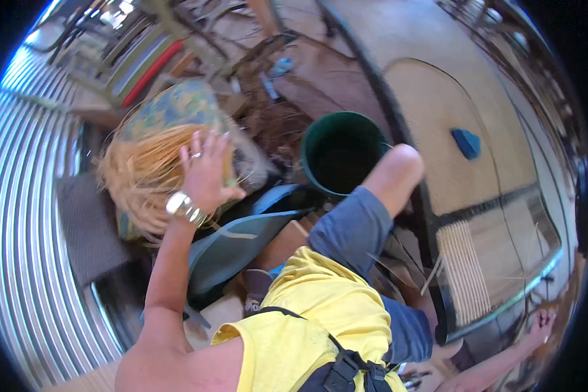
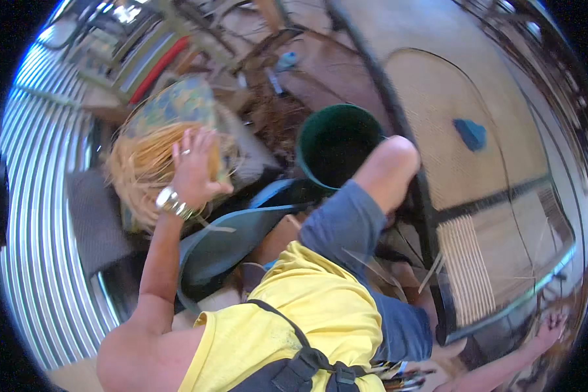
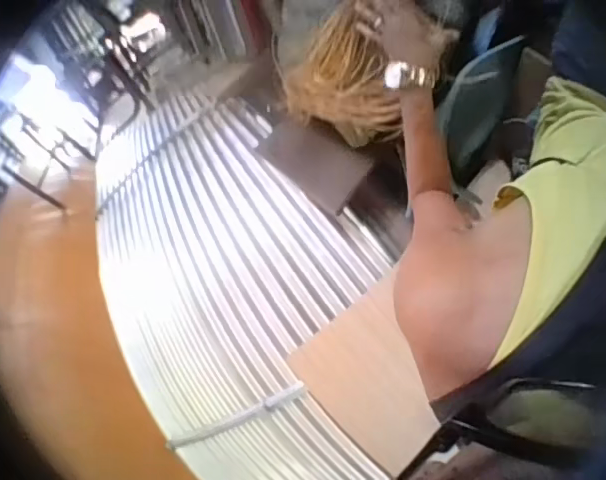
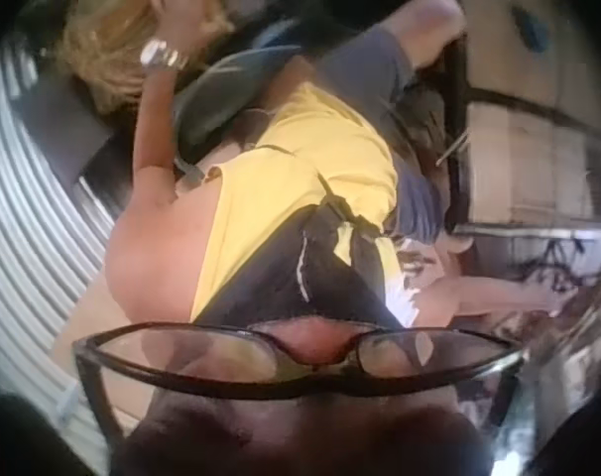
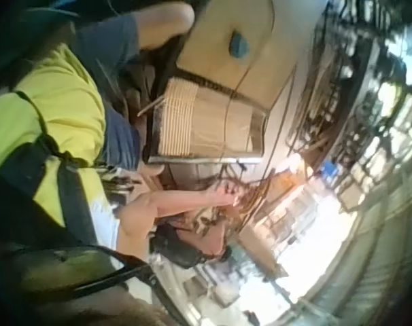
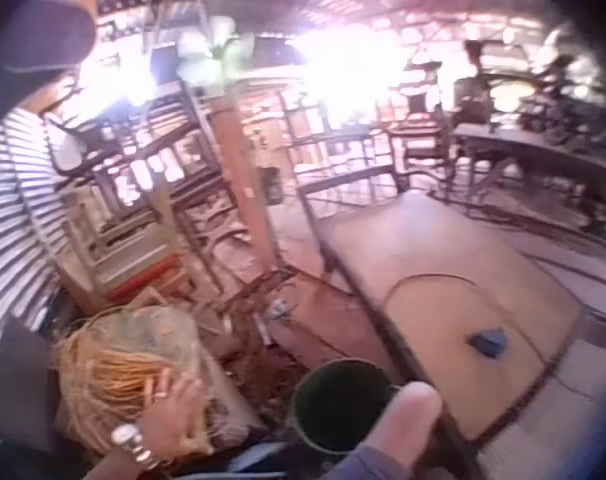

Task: Repairing the seat of a wicker chair by weaving thin strips through the frame.

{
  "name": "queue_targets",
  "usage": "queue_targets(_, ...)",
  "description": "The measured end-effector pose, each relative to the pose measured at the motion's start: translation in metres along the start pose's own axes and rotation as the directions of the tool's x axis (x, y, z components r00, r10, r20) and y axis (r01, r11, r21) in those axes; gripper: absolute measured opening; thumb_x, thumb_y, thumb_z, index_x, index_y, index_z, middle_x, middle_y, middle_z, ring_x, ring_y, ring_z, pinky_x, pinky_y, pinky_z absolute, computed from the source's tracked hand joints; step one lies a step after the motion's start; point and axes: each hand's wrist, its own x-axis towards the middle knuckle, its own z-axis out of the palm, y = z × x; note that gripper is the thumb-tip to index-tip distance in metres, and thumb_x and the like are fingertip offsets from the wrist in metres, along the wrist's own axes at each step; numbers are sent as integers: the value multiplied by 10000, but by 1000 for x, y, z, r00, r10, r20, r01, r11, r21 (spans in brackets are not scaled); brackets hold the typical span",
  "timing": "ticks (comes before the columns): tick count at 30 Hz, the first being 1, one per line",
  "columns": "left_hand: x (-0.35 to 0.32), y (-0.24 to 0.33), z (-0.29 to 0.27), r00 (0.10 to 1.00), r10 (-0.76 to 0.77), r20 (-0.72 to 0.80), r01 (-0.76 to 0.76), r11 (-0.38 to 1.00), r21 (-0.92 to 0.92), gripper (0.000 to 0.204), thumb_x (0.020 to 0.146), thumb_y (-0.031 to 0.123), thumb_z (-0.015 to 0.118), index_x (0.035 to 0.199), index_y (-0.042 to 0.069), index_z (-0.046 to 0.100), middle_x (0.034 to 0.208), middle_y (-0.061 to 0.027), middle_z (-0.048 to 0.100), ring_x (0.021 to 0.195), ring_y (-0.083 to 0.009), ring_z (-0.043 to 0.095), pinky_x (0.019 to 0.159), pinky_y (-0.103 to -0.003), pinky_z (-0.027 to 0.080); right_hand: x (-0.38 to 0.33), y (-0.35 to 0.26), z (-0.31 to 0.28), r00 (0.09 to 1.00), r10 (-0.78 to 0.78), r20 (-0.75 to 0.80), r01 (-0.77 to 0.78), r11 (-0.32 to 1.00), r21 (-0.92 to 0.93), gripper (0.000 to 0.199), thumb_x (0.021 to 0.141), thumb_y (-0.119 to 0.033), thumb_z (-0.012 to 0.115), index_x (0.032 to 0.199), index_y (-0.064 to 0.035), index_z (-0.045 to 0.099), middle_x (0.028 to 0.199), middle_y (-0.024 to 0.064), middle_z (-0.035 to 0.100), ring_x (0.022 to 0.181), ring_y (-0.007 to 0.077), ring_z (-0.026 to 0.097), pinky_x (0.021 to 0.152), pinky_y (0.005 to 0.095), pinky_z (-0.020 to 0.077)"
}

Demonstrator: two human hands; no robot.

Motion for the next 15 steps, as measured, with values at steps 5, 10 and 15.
queue_targets(5,50,131,-52,887,389,-250,-456,649,-609,859,684,304,866,1392,32,465,1450,-204,460,1359,-389,415,1124,-461,334,-48,-102,30,792,533,-298,-259,736,626,337,977,-129,559,1311,-96,529,971,-13,550,770,54,506,567,184,408)
queue_targets(10,33,349,-85,358,781,-512,-716,-122,-687,690,796,392,790,1305,15,516,1317,-206,558,1208,-358,539,1029,-422,414,-89,-216,197,880,414,233,-429,903,14,171,877,-108,637,1022,-32,689,835,-4,619,789,84,558,713,246,457)
queue_targets(15,20,430,-19,-38,985,171,-196,160,-967,317,990,314,585,1045,11,660,865,-74,693,844,-178,652,764,-333,516,-114,-245,201,848,323,420,-417,896,154,87,886,-74,662,946,-13,678,789,-20,617,736,50,545,654,227,445)
